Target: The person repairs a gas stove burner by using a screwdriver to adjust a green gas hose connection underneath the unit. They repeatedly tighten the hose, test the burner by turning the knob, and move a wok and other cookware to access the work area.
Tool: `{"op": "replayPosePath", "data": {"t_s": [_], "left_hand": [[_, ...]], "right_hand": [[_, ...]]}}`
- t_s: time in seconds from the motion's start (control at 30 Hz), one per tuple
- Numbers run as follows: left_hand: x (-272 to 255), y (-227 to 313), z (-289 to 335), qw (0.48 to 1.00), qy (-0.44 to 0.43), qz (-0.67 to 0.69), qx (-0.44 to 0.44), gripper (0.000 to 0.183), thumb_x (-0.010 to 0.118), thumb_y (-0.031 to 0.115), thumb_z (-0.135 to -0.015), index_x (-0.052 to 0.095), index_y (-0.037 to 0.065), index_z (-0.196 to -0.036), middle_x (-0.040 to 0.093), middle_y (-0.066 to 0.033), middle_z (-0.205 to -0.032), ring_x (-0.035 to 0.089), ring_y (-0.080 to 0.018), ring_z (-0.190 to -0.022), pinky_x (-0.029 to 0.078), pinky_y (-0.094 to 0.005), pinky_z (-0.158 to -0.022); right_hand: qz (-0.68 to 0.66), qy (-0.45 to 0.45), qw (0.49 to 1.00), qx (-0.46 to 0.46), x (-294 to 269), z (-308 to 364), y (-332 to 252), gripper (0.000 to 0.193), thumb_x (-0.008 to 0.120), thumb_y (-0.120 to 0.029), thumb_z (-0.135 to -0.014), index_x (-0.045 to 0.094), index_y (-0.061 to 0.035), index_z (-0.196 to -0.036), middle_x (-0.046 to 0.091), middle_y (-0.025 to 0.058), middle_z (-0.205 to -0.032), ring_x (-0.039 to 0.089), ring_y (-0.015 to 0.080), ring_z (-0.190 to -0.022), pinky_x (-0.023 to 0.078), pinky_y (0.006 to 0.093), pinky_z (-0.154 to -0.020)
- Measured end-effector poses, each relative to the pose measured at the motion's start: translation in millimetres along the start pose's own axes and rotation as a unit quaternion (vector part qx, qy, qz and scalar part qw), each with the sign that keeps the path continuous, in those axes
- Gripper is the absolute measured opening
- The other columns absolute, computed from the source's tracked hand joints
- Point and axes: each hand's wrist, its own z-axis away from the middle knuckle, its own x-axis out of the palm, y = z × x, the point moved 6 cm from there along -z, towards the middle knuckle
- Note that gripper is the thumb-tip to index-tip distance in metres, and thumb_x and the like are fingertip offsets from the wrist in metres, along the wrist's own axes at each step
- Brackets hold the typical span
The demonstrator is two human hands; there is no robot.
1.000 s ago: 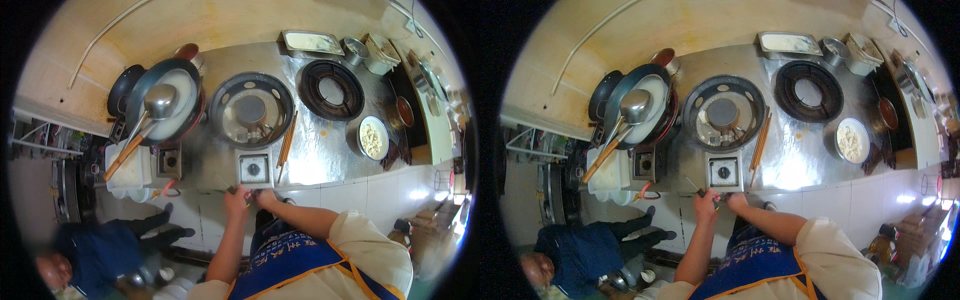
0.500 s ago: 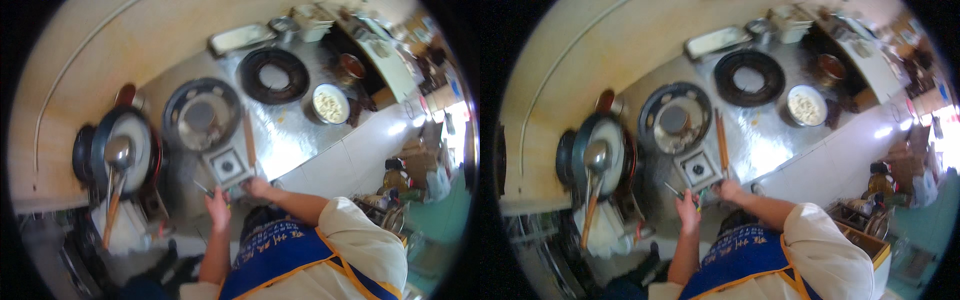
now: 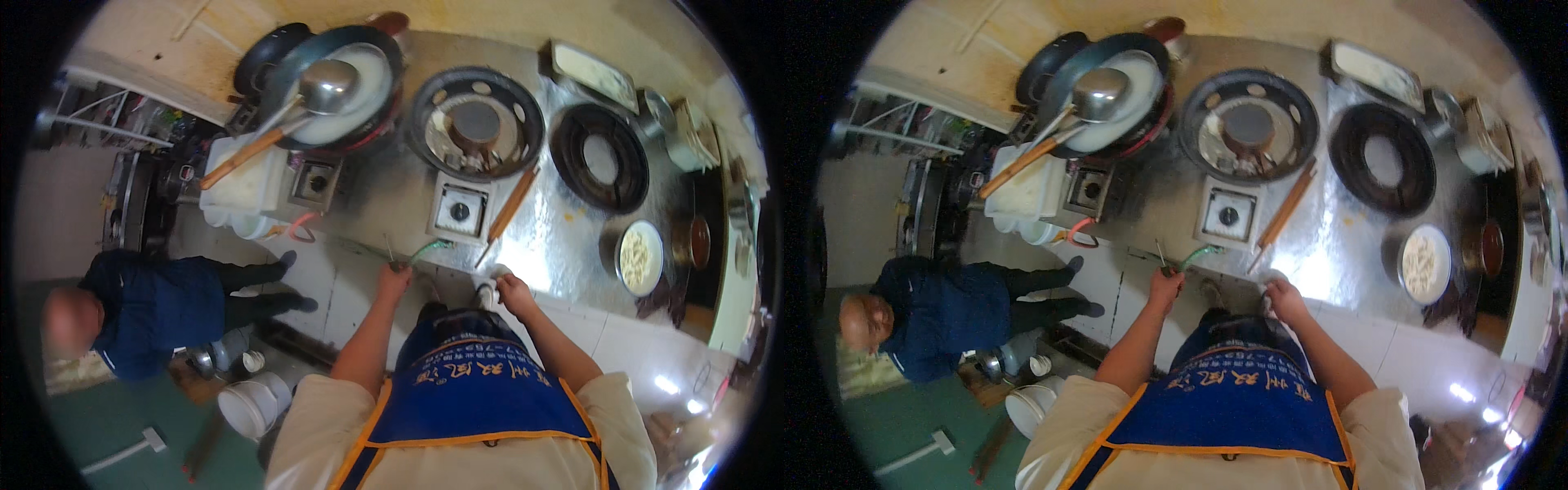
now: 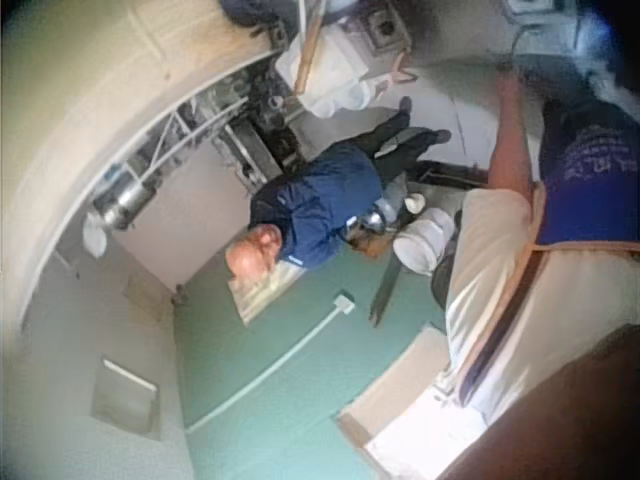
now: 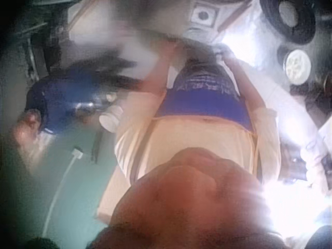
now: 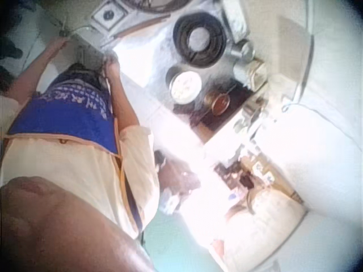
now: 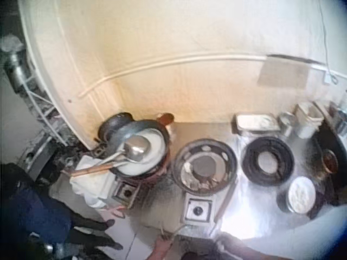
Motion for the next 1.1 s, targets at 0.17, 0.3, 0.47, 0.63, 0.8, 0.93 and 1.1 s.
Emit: {"op": "replayPosePath", "data": {"t_s": [0.17, 0.3, 0.47, 0.63, 0.8, 0.93, 1.1], "left_hand": [[-20, 45, 19, 0.982, 0.118, -0.097, 0.114, 0.024, 0.068, 0.012, -0.088, 0.056, -0.001, -0.105, 0.063, -0.0098, -0.081, 0.062, -0.0199, -0.069, 0.05, -0.0344, -0.062], [-43, 63, 31, 0.992, 0.037, 0.12, 0.01, 0.02, 0.063, 0.013, -0.091, 0.056, 0.001, -0.106, 0.063, -0.0102, -0.089, 0.061, -0.0191, -0.071, 0.05, -0.0352, -0.063], [-63, 72, 52, 0.946, -0.091, 0.312, -0.019, 0.021, 0.063, 0.009, -0.09, 0.054, 0.007, -0.109, 0.061, -0.0066, -0.09, 0.06, -0.0198, -0.071, 0.05, -0.0362, -0.061], [-107, 42, 62, 0.974, -0.147, 0.166, 0.047, 0.021, 0.059, 0.007, -0.091, 0.054, 0.008, -0.112, 0.061, -0.0064, -0.092, 0.06, -0.0183, -0.074, 0.049, -0.0327, -0.063], [-227, 4, 77, 0.993, -0.08, -0.085, 0.028, 0.021, 0.061, 0.016, -0.092, 0.054, 0.006, -0.109, 0.06, -0.0055, -0.084, 0.056, -0.0154, -0.066, 0.045, -0.0317, -0.056], [-339, -8, 96, 0.998, 0.051, 0.012, -0.031, 0.026, 0.062, 0.018, -0.093, 0.056, 0.003, -0.114, 0.058, -0.008, -0.075, 0.053, -0.0167, -0.057, 0.045, -0.0322, -0.052], [-417, -5, 88, 0.973, 0.172, 0.148, -0.048, 0.02, 0.063, 0.017, -0.096, 0.057, 0.003, -0.109, 0.054, -0.0059, -0.069, 0.049, -0.0141, -0.052, 0.039, -0.0299, -0.045]], "right_hand": [[0.129, -0.003, 0.988, -0.081, -5, 1, -11, 0.044, 0.054, -0.04, -0.101, 0.062, -0.0014, -0.081, 0.061, 0.0065, -0.065, 0.059, 0.0163, -0.055, 0.049, 0.0315, -0.054], [-0.047, -0.104, 0.993, -0.015, 26, 10, -28, 0.043, 0.053, -0.033, -0.102, 0.065, 0.0034, -0.083, 0.067, 0.0174, -0.075, 0.069, 0.0242, -0.065, 0.054, 0.0372, -0.06], [0.043, -0.155, 0.987, -0.027, 91, 13, -90, 0.036, 0.057, -0.028, -0.1, 0.064, 0.0041, -0.087, 0.067, 0.0126, -0.076, 0.066, 0.0198, -0.061, 0.054, 0.0329, -0.055], [0.041, -0.09, 0.993, -0.065, 185, -15, -146, 0.022, 0.054, -0.017, -0.1, 0.064, 0.0011, -0.093, 0.065, 0.0094, -0.079, 0.064, 0.0172, -0.07, 0.052, 0.0297, -0.064], [-0.219, -0.147, 0.934, -0.241, 287, -13, -333, 0.018, 0.047, -0.004, -0.1, 0.054, -0.0008, -0.116, 0.062, 0.0051, -0.087, 0.057, 0.0143, -0.075, 0.048, 0.0281, -0.065], [-0.077, 0.11, 0.892, -0.431, 306, -30, -497, 0.02, 0.056, -0.012, -0.096, 0.062, -0.0014, -0.111, 0.067, 0.0116, -0.09, 0.062, 0.0197, -0.078, 0.052, 0.0335, -0.072], [0.359, 0.063, 0.788, -0.496, 383, -99, -624, 0.032, 0.059, -0.017, -0.086, 0.068, -0.009, -0.116, 0.07, 0.0174, -0.106, 0.064, 0.0334, -0.105, 0.052, 0.0413, -0.09]]}}
